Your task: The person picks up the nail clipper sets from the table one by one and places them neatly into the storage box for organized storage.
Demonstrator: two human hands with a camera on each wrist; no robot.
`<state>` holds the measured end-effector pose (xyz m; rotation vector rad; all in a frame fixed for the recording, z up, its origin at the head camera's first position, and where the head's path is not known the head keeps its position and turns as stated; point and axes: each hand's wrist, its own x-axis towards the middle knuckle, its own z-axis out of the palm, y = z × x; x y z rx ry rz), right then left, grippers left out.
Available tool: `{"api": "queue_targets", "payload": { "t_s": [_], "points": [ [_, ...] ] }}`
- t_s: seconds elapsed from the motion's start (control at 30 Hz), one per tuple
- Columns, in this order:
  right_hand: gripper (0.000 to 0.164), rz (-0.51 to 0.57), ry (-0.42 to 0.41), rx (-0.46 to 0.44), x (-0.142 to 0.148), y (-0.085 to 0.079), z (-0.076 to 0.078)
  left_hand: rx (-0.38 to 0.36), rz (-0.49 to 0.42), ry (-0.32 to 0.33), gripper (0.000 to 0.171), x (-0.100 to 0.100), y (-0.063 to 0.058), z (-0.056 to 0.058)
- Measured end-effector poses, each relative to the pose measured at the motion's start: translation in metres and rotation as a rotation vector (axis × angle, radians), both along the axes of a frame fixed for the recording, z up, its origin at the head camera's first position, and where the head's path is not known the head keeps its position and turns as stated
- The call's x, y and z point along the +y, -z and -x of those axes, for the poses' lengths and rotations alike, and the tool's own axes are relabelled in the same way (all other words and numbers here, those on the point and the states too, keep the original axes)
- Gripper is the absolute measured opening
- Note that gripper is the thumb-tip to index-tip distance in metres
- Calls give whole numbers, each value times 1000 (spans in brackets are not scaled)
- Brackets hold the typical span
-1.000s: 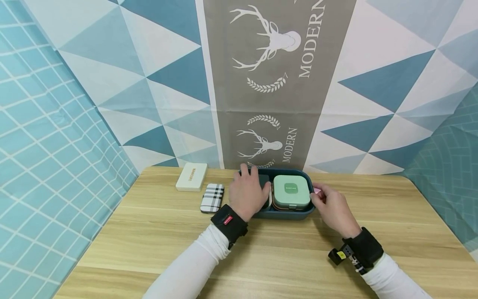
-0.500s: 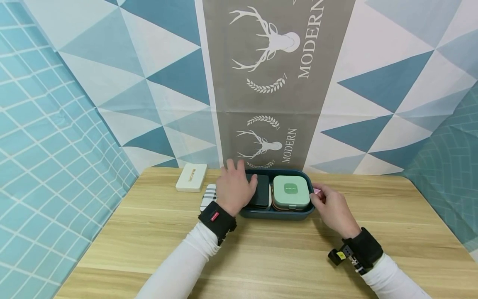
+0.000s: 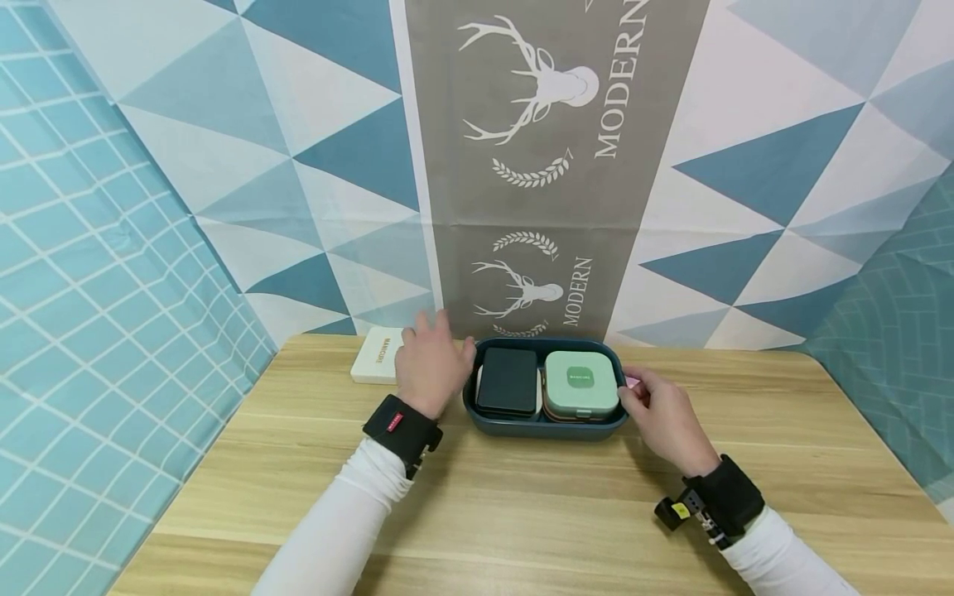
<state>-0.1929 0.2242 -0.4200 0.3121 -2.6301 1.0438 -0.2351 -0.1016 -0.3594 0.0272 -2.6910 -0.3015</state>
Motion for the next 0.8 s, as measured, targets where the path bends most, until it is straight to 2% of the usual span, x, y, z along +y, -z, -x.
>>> {"api": "queue_targets", "payload": {
  "t_s": [0.3, 0.8],
  "points": [
    [32, -4, 2, 11, 0, 0, 0, -73, -21, -44, 59, -27, 5, 7],
    [33, -9, 9, 13, -1, 0, 0, -68, -54, -84, 54, -61, 17, 17]
  ]
}}
